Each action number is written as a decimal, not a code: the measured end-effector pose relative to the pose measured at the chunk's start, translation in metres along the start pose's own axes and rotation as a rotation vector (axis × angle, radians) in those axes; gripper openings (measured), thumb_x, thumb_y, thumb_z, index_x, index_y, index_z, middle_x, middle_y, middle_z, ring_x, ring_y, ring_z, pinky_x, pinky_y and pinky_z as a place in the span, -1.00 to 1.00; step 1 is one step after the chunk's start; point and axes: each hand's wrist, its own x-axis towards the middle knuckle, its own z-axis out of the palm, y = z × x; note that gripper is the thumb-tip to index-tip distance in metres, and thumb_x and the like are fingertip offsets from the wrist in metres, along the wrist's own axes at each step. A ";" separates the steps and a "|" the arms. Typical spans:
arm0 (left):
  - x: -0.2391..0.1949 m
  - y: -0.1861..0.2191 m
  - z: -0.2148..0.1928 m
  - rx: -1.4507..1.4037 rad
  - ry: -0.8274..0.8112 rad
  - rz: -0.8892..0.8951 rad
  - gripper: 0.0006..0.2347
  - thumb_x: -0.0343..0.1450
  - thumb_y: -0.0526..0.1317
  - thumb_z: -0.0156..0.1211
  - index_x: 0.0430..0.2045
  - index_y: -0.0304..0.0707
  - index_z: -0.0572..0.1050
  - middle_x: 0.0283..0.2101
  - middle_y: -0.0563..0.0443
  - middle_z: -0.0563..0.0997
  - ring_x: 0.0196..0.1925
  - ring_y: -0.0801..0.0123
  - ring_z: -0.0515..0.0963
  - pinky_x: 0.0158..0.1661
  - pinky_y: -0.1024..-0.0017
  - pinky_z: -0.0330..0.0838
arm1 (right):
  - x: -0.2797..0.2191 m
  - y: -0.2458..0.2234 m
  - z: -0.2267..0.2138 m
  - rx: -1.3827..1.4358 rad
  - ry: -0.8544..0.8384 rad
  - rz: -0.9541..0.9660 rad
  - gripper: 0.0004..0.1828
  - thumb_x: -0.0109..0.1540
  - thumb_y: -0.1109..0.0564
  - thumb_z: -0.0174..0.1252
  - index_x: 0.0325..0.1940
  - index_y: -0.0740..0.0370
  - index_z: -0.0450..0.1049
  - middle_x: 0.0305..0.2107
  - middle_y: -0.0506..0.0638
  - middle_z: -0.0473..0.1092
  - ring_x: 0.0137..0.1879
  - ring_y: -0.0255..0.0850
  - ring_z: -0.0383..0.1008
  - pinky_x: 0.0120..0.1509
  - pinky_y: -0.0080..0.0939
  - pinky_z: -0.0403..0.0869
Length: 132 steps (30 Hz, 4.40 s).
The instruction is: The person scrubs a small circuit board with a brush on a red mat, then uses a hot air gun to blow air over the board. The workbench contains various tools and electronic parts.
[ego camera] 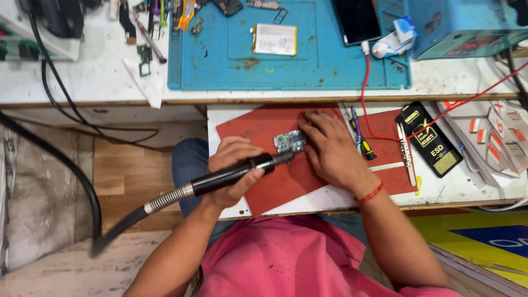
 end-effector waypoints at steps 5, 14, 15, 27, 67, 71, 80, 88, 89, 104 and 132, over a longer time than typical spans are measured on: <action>-0.003 0.000 0.000 -0.015 -0.017 0.013 -0.75 0.40 -0.16 0.35 -0.15 -0.35 0.60 -0.11 -0.06 0.69 0.04 0.15 0.61 0.17 0.25 0.47 | 0.021 0.023 -0.005 0.092 -0.212 -0.125 -0.44 0.11 0.22 0.25 0.21 0.32 0.42 0.29 0.25 0.27 0.41 0.20 0.27 0.46 0.09 0.28; -0.010 -0.001 0.004 0.028 0.042 -0.031 -0.68 0.36 -0.14 0.44 -0.10 -0.32 0.56 -0.11 -0.05 0.66 -0.01 0.21 0.58 0.09 0.34 0.49 | 0.031 0.037 -0.003 0.234 -0.255 -0.182 -0.55 0.12 0.20 0.28 0.11 0.26 0.50 0.24 0.21 0.31 0.33 0.18 0.34 0.39 0.06 0.35; -0.010 -0.002 0.005 0.019 0.039 -0.037 -0.69 0.37 -0.15 0.44 -0.09 -0.31 0.57 -0.11 -0.04 0.68 0.00 0.21 0.58 0.10 0.34 0.49 | 0.030 0.040 -0.004 0.245 -0.254 -0.206 -0.54 0.13 0.20 0.29 0.12 0.27 0.49 0.24 0.21 0.31 0.34 0.18 0.34 0.39 0.06 0.36; -0.006 -0.003 0.006 0.020 0.024 -0.015 -0.70 0.35 -0.15 0.47 -0.12 -0.27 0.59 -0.06 -0.05 0.70 0.06 0.21 0.62 0.24 0.30 0.45 | 0.033 0.043 -0.012 0.254 -0.259 -0.219 -0.57 0.14 0.17 0.32 0.08 0.29 0.49 0.24 0.22 0.32 0.31 0.16 0.37 0.36 0.04 0.39; -0.009 -0.001 0.008 0.016 -0.004 -0.041 -0.67 0.35 -0.07 0.47 -0.11 -0.23 0.58 -0.08 -0.02 0.67 0.09 0.18 0.59 0.24 0.27 0.43 | 0.032 0.045 -0.012 0.257 -0.275 -0.227 -0.57 0.11 0.16 0.31 0.06 0.25 0.54 0.25 0.17 0.32 0.31 0.12 0.36 0.33 0.03 0.39; -0.011 0.000 0.009 -0.081 0.154 -0.173 -0.69 0.42 -0.06 0.46 -0.07 -0.19 0.57 -0.01 0.02 0.64 0.06 0.25 0.63 0.17 0.34 0.51 | 0.033 0.044 -0.013 0.261 -0.274 -0.242 -0.55 0.10 0.16 0.31 0.08 0.26 0.53 0.26 0.16 0.32 0.33 0.12 0.35 0.36 0.03 0.38; -0.009 0.000 0.006 -0.138 0.129 -0.166 -0.70 0.43 -0.11 0.45 -0.04 -0.20 0.57 0.01 0.01 0.64 0.08 0.22 0.62 0.19 0.30 0.51 | 0.033 0.043 -0.013 0.259 -0.269 -0.257 -0.55 0.11 0.18 0.31 0.09 0.26 0.53 0.26 0.17 0.31 0.35 0.13 0.35 0.38 0.02 0.39; -0.013 -0.002 0.009 0.021 0.022 -0.025 -0.65 0.38 -0.11 0.49 -0.04 -0.23 0.55 -0.03 0.01 0.66 0.05 0.24 0.59 0.17 0.31 0.46 | 0.029 0.043 -0.013 0.261 -0.260 -0.194 -0.57 0.14 0.18 0.31 0.09 0.25 0.54 0.20 0.13 0.38 0.26 0.06 0.44 0.26 -0.05 0.49; -0.010 -0.003 0.008 0.072 -0.036 0.056 -0.64 0.34 -0.11 0.51 -0.06 -0.24 0.56 -0.06 0.00 0.68 0.04 0.24 0.58 0.17 0.30 0.42 | 0.030 0.043 -0.014 0.267 -0.248 -0.204 -0.57 0.13 0.19 0.30 0.10 0.25 0.53 0.20 0.13 0.38 0.26 0.07 0.45 0.27 -0.05 0.49; -0.011 -0.002 0.009 0.050 -0.101 0.124 -0.67 0.31 -0.08 0.49 -0.17 -0.25 0.58 -0.12 0.00 0.68 0.04 0.22 0.61 0.23 0.24 0.40 | 0.028 0.044 -0.012 0.239 -0.207 -0.208 -0.60 0.14 0.21 0.32 0.07 0.27 0.55 0.18 0.11 0.41 0.26 0.05 0.47 0.28 -0.05 0.50; -0.010 -0.003 0.008 -0.035 -0.002 -0.023 -0.67 0.37 -0.09 0.49 -0.09 -0.25 0.59 -0.06 0.01 0.69 0.03 0.28 0.60 0.17 0.35 0.45 | 0.028 0.048 -0.012 0.245 -0.229 -0.275 -0.54 0.12 0.20 0.32 0.12 0.30 0.53 0.20 0.18 0.35 0.31 0.10 0.39 0.37 0.00 0.42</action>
